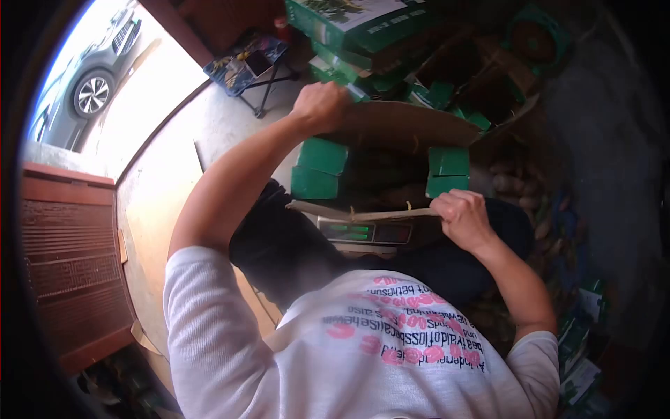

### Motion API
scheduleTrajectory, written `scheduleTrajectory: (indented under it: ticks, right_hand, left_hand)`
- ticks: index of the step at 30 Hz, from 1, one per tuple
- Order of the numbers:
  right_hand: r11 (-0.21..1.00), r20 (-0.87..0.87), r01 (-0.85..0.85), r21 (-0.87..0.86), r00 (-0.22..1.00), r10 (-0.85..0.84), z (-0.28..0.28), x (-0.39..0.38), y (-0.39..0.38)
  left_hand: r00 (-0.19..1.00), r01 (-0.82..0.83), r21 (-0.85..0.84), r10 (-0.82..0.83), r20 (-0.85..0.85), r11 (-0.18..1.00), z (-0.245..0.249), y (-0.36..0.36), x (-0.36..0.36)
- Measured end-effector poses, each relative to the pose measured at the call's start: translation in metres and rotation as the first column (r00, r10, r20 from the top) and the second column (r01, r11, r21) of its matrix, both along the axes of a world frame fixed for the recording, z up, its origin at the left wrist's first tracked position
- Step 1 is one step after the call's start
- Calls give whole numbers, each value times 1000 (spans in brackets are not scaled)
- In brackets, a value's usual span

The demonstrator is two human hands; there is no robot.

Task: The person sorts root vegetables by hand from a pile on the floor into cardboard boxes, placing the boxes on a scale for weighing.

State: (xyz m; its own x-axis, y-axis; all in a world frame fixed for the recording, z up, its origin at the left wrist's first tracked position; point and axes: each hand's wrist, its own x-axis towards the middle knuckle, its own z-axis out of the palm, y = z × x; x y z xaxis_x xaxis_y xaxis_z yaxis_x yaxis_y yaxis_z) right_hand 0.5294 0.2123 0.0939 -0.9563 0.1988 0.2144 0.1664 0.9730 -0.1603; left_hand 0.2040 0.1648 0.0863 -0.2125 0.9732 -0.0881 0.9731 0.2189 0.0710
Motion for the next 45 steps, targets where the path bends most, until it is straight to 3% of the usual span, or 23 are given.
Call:
scheduleTrajectory:
  ticks: [5,13,15,17,18,19,21,24,25,27,30,31,32,34,36,38,39,40,41,42,43,44,45]
  right_hand:
    - [998,25,-30,64,999,28,49,-54,10]
    - [949,18,-229,216,973,230,120,-172,-9]
    - [920,-12,-296,257,951,309,125,-207,-20]
    - [880,18,-354,316,930,368,126,-242,-30]
    - [860,-2,-379,342,915,404,124,-260,-41]
    - [840,-21,-402,364,898,439,118,-275,-51]
    - [790,-43,-482,380,844,535,109,-308,-76]
    - [714,-49,-577,396,764,644,89,-345,-122]
    - [708,-38,-609,357,748,663,83,-353,-137]
    - [704,-18,-651,282,730,683,75,-363,-163]
    - [653,86,-753,83,658,748,36,-369,-247]
    - [641,149,-768,6,635,758,26,-364,-268]
    - [606,150,-793,-64,593,791,8,-360,-288]
    - [544,148,-819,-185,523,839,-12,-346,-326]
    - [497,142,-820,-284,476,868,-29,-330,-365]
    - [397,25,-825,-403,423,906,-51,-313,-391]
    - [359,77,-811,-462,367,927,-62,-305,-399]
    - [273,-28,-860,-430,315,949,-75,-295,-393]
    - [201,-78,-880,-430,258,963,-89,-290,-388]
    - [255,-18,-856,-450,294,956,-92,-293,-376]
    - [204,-52,-856,-476,259,965,-79,-292,-369]
    - [220,-52,-836,-502,283,958,-60,-292,-348]
    - [260,-118,-843,-470,353,928,-50,-295,-322]
  left_hand:
    - [1000,-3,108,1,22,994,23,1,-40]
    - [958,-283,260,284,34,923,105,-84,-136]
    - [927,-324,279,362,-94,904,109,-115,-176]
    - [934,-350,505,252,255,789,63,-145,-258]
    - [879,-442,486,255,404,754,55,-170,-285]
    - [839,-542,278,492,232,793,97,-203,-242]
    - [708,-696,246,702,78,675,134,-255,-198]
    - [692,-496,434,644,-325,752,104,-343,-229]
    - [612,-696,263,743,-270,668,115,-361,-213]
    - [615,-679,289,738,-279,675,85,-421,-257]
    - [544,-813,132,821,-172,567,104,-470,-194]
    - [532,-822,142,833,-152,551,95,-493,-191]
    - [687,-605,236,649,-327,760,74,-529,-196]
    - [618,-750,60,731,-288,658,64,-552,-175]
    - [671,-710,24,686,-281,704,49,-581,-155]
    - [619,-783,-94,756,-213,615,21,-625,-144]
    - [530,-845,-104,795,-294,525,-17,-672,-147]
    - [541,-837,-135,765,-350,530,-22,-677,-135]
    - [528,-848,-233,801,-283,476,-17,-682,-125]
    - [439,-867,-400,834,-334,296,-6,-633,-135]
    - [427,-892,-297,850,-308,341,-31,-729,-109]
    - [545,-837,-205,810,-217,508,-58,-793,-100]
    - [449,-878,-324,842,-299,353,-80,-828,-95]
